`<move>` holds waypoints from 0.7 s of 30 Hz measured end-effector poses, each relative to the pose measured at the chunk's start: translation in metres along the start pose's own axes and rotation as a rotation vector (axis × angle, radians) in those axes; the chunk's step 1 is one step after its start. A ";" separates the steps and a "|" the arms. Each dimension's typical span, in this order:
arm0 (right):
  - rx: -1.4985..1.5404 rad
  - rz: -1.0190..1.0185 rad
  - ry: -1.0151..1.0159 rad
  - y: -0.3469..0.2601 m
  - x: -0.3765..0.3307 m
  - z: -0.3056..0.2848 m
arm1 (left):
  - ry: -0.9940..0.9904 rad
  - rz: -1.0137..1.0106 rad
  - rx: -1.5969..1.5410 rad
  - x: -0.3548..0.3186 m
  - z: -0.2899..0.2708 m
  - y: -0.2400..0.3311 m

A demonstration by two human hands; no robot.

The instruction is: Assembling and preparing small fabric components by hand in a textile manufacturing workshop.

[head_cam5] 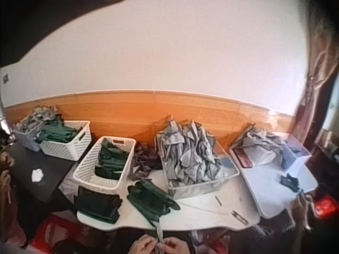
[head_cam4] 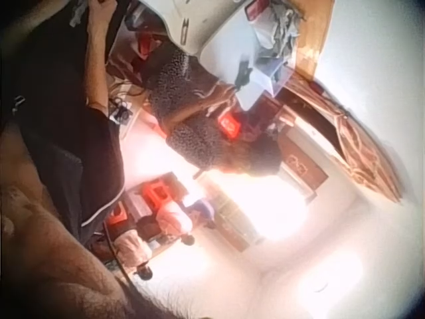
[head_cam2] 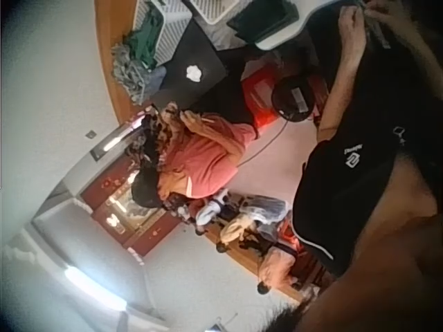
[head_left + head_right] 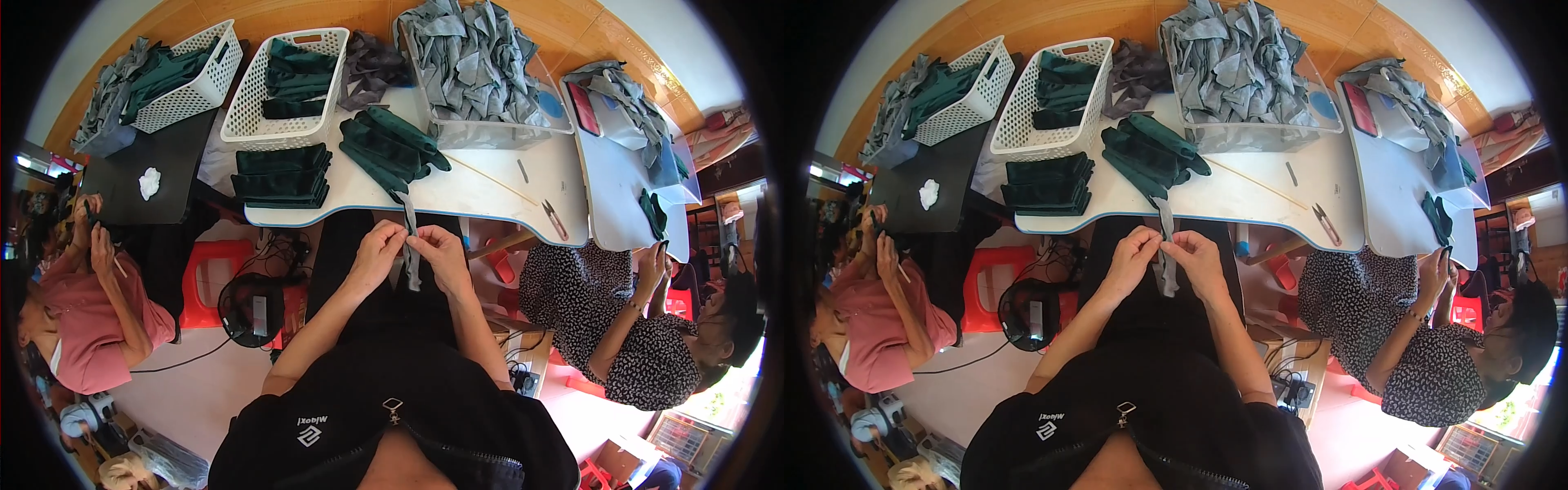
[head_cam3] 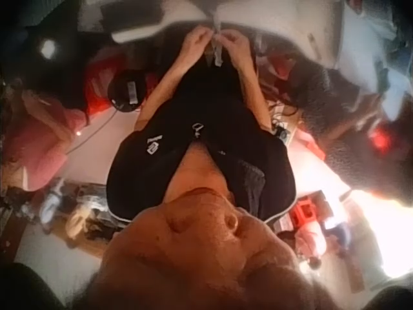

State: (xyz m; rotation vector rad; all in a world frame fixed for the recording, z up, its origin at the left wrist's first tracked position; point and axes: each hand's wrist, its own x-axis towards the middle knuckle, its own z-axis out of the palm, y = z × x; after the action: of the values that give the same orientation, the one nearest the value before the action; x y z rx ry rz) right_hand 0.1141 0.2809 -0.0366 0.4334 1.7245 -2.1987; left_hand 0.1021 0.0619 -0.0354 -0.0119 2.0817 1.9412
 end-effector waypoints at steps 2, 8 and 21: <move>0.032 0.019 -0.015 0.004 0.004 -0.005 | 0.003 0.032 0.052 0.000 0.001 -0.005; -0.303 -0.050 0.080 0.010 0.005 -0.017 | 0.078 0.307 0.288 -0.008 0.014 -0.002; -0.171 -0.181 0.135 0.016 0.004 -0.017 | 0.015 -0.169 -0.629 0.003 0.023 -0.042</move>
State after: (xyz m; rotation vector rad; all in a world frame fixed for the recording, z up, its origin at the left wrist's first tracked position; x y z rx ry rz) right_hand 0.1179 0.2938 -0.0564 0.4053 2.0798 -2.1605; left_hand 0.1123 0.0817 -0.0777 -0.3218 1.3439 2.3917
